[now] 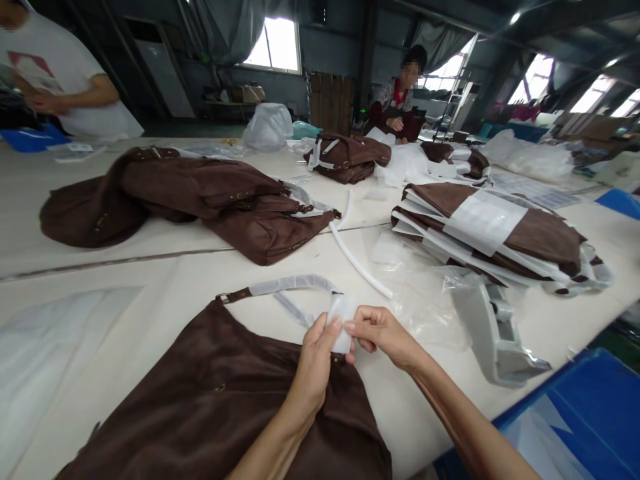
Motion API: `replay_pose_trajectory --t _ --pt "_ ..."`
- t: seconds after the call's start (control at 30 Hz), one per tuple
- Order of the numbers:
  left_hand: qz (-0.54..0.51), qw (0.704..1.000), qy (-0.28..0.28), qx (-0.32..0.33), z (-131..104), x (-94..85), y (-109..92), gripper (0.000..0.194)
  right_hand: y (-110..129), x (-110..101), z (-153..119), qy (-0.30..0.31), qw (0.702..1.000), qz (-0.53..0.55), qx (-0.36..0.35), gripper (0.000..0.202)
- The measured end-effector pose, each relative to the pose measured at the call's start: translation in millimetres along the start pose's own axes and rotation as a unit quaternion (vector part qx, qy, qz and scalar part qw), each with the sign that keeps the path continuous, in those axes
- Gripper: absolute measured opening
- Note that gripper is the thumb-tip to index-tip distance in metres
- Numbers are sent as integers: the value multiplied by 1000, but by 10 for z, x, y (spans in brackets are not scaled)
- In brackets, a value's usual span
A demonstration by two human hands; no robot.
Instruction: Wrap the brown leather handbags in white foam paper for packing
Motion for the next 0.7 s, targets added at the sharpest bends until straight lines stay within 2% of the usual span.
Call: replay_pose_trajectory --t 0.1,0.27,0.4,0.57,0.7 --pt "-15 1000 -25 -2 2 -52 9 41 21 23 7 10 1000 5 3 45" --pt "14 1000 16 6 -17 10 -15 38 47 -48 -7 43 999 -19 15 41" --pt "-5 1000 8 -9 -30 19 -56 36 7 -86 -35 83 996 -17 40 35" --pt "-33 999 -7 -40 -4 -25 -7 35 -10 10 24 70 997 10 21 34" --pt "-49 997 10 -55 44 -42 87 33 -7 111 52 66 997 44 -9 34"
Point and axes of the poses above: each hand's wrist, its own z-axis towards the middle knuckle, its own x-axis out of the palm, y = z × x, the point moved 8 cm from there along z, towards the middle knuckle, and after that the axes turned 11 degrees about -y, right-handed, at the moved point
